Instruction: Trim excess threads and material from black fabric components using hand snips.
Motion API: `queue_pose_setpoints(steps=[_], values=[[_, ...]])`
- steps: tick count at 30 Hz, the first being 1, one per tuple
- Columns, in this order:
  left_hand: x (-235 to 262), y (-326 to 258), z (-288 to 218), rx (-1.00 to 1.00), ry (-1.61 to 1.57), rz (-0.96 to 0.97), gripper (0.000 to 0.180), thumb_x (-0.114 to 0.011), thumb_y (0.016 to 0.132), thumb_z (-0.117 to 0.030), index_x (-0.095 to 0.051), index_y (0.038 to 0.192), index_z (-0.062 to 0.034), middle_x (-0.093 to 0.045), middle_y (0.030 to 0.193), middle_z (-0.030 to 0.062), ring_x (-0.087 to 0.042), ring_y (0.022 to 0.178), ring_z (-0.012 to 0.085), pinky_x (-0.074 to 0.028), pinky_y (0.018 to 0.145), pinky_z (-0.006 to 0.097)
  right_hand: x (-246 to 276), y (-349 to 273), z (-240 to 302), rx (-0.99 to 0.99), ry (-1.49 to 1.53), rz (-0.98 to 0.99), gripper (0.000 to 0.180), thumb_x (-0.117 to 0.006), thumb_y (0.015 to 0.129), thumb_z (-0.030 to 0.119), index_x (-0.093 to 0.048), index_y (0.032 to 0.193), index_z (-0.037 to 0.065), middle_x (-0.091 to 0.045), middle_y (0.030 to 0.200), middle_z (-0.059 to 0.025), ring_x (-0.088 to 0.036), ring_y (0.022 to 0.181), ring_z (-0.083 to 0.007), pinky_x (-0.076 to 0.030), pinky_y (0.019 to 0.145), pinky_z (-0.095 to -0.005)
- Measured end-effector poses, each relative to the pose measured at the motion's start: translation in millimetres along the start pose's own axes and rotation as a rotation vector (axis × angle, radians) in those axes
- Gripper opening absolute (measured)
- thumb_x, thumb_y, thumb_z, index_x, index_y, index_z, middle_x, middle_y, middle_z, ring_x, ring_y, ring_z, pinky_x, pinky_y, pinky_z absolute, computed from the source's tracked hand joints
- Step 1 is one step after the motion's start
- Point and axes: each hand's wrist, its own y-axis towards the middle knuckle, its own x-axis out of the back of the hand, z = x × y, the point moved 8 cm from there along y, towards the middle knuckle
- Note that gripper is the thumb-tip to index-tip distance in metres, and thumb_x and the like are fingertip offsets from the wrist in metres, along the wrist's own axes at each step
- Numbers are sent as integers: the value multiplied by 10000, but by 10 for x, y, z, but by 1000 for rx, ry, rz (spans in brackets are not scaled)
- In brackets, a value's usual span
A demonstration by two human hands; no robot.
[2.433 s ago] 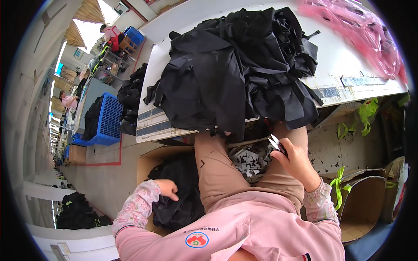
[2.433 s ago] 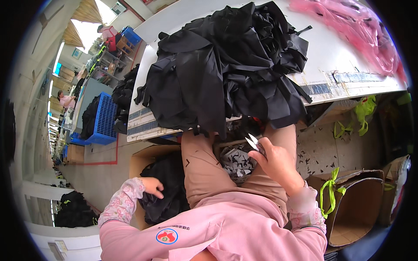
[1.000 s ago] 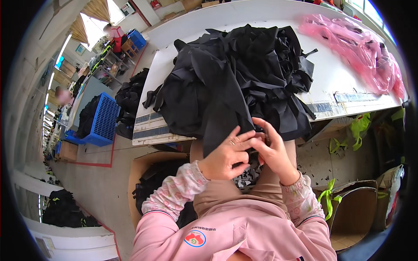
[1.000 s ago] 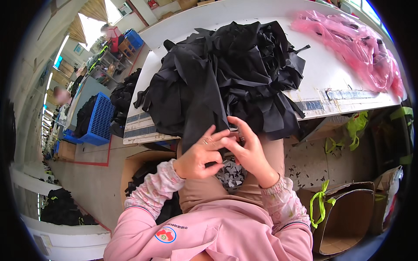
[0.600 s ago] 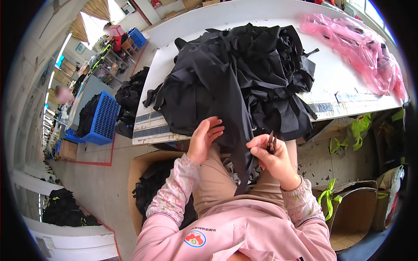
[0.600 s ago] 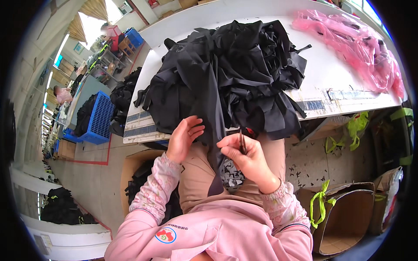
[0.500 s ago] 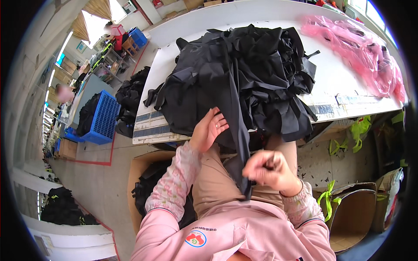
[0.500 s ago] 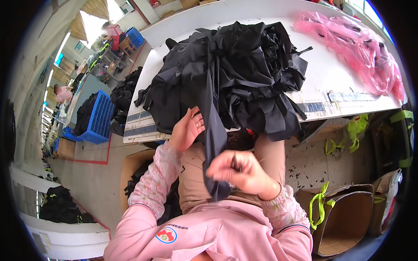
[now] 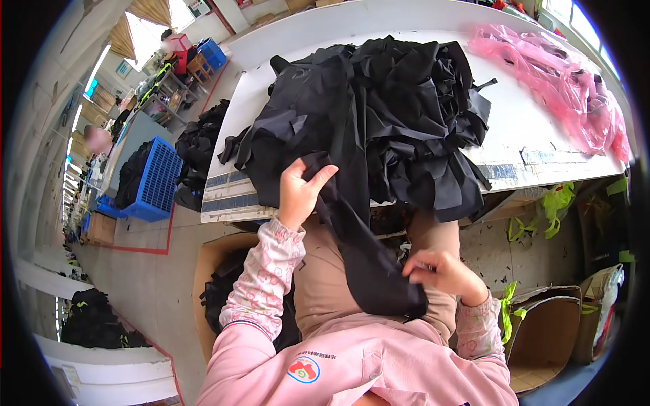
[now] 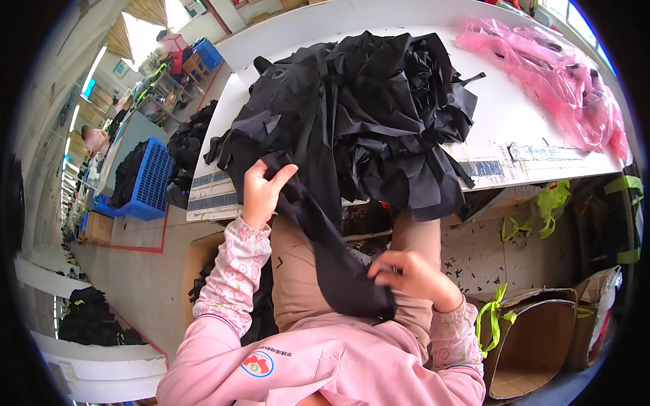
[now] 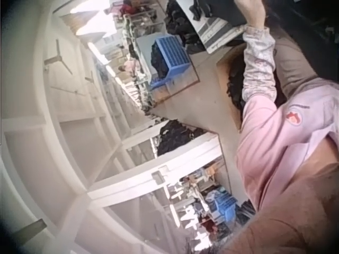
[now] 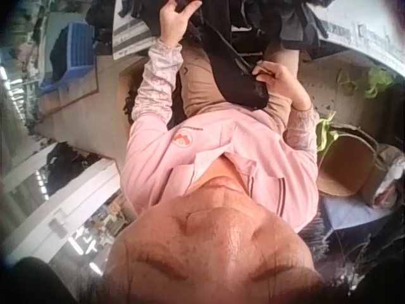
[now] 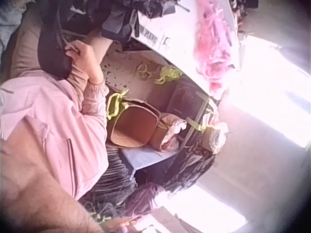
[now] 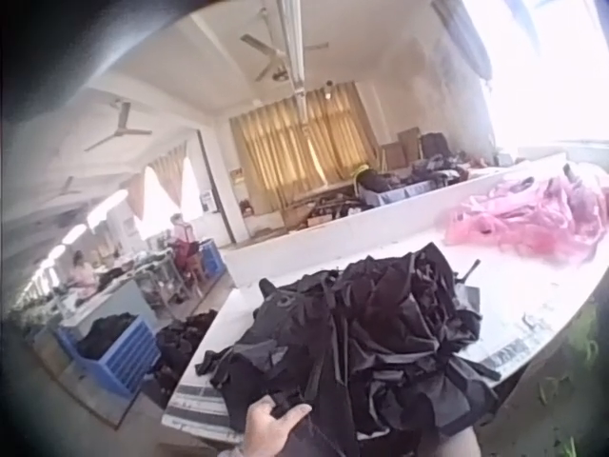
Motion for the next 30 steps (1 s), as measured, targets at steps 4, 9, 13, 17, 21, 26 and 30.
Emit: queue_pose_setpoints(steps=[4, 9, 13, 17, 21, 26, 30], values=[[143, -78, -503, -158, 61, -132, 204, -756, 844, -155, -669, 934, 6, -644, 798, -18, -550, 717, 55, -461, 680, 221, 336, 35, 50, 11, -175, -629, 314, -746, 806, 99, -626, 1081, 7, -701, 970, -133, -688, 870, -224, -521, 736, -310], [-119, -215, -647, -18, -306, -42, 153, -662, 918, -150, -627, 845, -20, -605, 803, -20, -516, 729, 57, -424, 693, 218, -77, 346, 920, 418, -85, -669, 571, -836, 720, 155, -558, 1203, 28, -676, 1039, -135, -693, 809, -208, -540, 693, -293], [-439, -372, -710, 11, -591, 163, 204, -631, 938, -211, -582, 1011, -28, -623, 995, 57, -557, 882, 100, -438, 810, 242, -108, 556, 746, 399, -105, -712, 452, -775, 769, 87, -570, 1167, 30, -680, 930, -139, -690, 720, -250, -542, 630, -308], [328, -352, -12, -237, 108, -156, 590, -708, 861, -326, -432, 1292, -34, -381, 1393, 160, -474, 1162, 257, -376, 995, 361, 161, 284, 699, 420, 68, -747, 192, -621, 861, -54, -621, 1044, 4, -653, 823, -38, -596, 728, -73, -475, 646, -214], [1084, -583, 1328, 36, 744, -160, 989, -816, 699, -443, -270, 1465, -137, -185, 1502, 318, -211, 1397, 456, -190, 1098, 585, 244, 74, 548, 270, 327, -701, 170, -632, 878, -35, -604, 1044, -7, -619, 821, 42, -518, 724, -6, -408, 631, -160], [941, -724, 1430, 31, 765, -95, 688, -650, 801, -74, -375, 1427, -151, -265, 1527, 201, -318, 1377, 381, -248, 1110, 530, 391, -130, 485, 263, 531, -729, 131, -686, 853, 24, -614, 962, 8, -609, 753, 23, -472, 541, 0, -365, 504, -138], [1174, -849, 1176, -147, 611, -371, 660, -396, 707, 205, -536, 1292, -64, -521, 1348, 186, -494, 1262, 326, -392, 1034, 384, 351, -221, 474, 451, 837, -290, 328, -579, 923, 256, -616, 903, -70, -650, 804, -123, -611, 716, -208, -494, 664, -309]])
